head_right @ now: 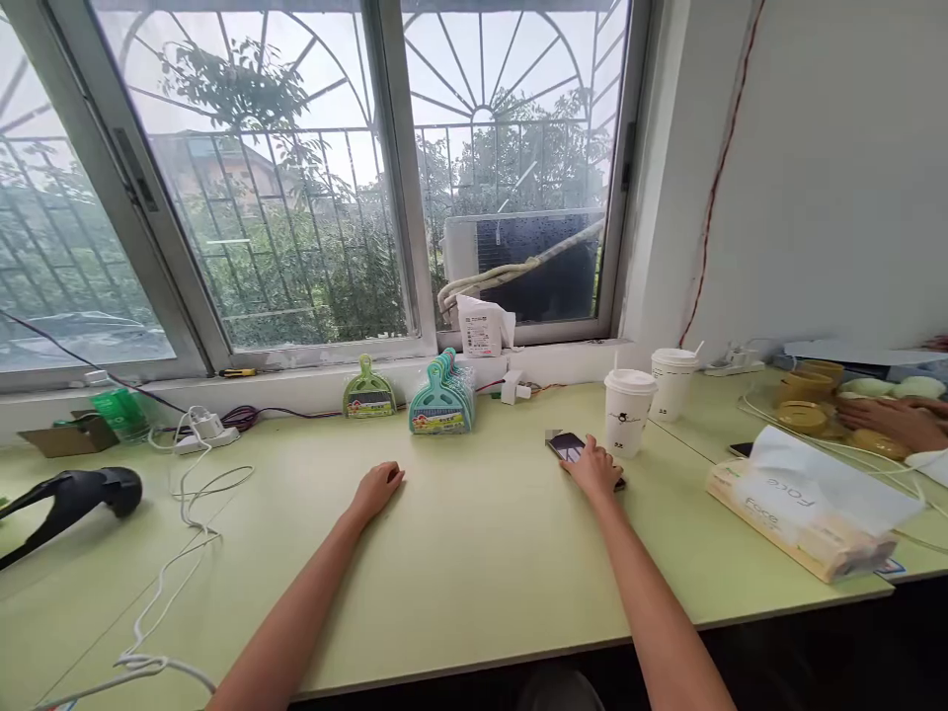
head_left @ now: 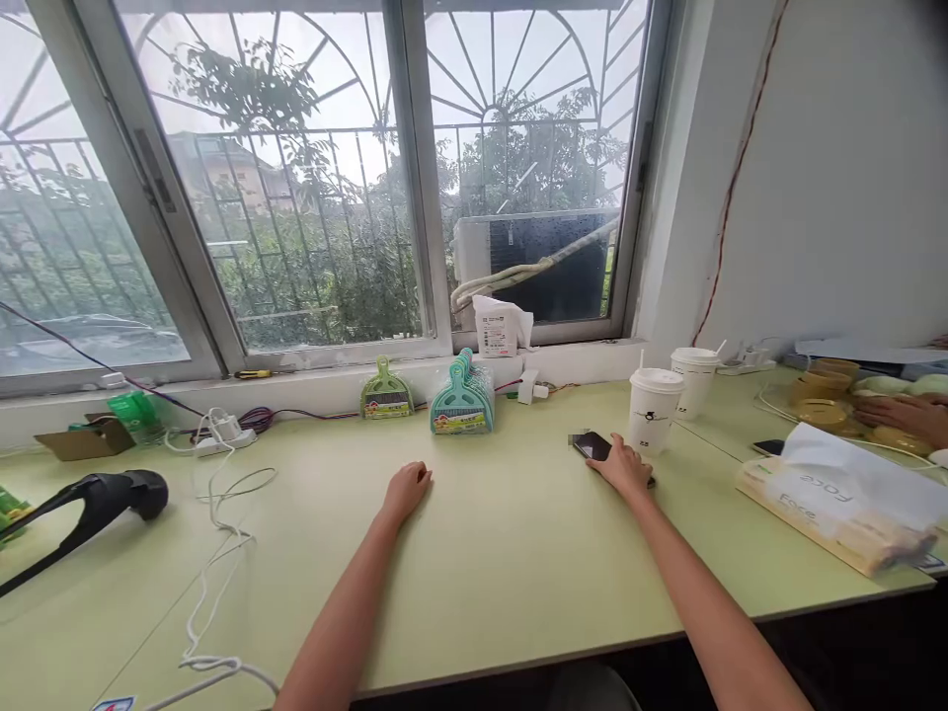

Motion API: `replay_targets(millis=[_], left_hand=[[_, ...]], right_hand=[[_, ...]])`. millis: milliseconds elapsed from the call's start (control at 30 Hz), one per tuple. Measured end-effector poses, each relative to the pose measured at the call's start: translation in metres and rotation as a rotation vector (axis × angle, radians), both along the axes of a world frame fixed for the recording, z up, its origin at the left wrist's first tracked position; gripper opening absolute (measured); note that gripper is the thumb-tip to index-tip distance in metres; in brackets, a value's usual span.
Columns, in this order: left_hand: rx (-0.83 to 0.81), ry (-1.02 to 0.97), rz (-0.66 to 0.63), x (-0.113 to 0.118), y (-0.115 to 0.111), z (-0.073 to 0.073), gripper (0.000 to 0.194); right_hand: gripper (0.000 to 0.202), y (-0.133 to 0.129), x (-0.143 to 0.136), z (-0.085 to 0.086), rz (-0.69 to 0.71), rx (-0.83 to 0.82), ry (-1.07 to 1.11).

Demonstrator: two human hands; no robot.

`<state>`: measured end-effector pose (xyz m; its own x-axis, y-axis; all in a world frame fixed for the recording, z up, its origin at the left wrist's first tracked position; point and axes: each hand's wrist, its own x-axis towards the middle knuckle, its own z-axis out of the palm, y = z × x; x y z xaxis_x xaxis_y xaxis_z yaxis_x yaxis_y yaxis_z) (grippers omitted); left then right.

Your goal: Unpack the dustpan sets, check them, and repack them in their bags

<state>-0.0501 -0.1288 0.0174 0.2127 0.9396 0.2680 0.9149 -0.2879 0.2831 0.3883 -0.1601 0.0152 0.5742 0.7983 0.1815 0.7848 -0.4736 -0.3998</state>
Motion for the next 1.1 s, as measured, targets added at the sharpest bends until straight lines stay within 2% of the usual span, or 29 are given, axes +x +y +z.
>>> replay_targets(millis=[167, 433, 633, 767, 867, 967, 1100], left_hand=[[-0.002, 0.011, 0.005, 0.002, -0.001, 0.002, 0.022], [0.011, 0.015, -0.019, 0.002, -0.002, 0.002, 0.023], [-0.002, 0.036, -0.009, 0.004, -0.001, 0.003, 0.024], [-0.024, 0.048, -0.021, 0.005, 0.002, 0.002, 0.025], [-0.029, 0.055, -0.028, 0.005, 0.004, 0.0, 0.025], [-0.026, 0.058, -0.032, 0.005, 0.005, 0.0, 0.025], [-0.026, 0.053, -0.053, 0.004, 0.006, 0.0, 0.025]], right_hand=[[0.074, 0.01, 0.006, -0.005, 0.03, -0.005, 0.056], [0.055, 0.013, 0.004, -0.004, -0.033, 0.076, 0.079], [0.057, 0.017, 0.002, -0.002, 0.024, 0.01, -0.012], [0.049, 0.031, -0.036, 0.002, 0.132, 0.162, -0.098], [0.04, 0.053, -0.084, 0.006, 0.274, 0.202, 0.109], [0.04, 0.078, -0.135, 0.011, 0.345, 0.231, 0.385], [0.045, 0.104, -0.186, 0.018, 0.382, 0.272, 0.45]])
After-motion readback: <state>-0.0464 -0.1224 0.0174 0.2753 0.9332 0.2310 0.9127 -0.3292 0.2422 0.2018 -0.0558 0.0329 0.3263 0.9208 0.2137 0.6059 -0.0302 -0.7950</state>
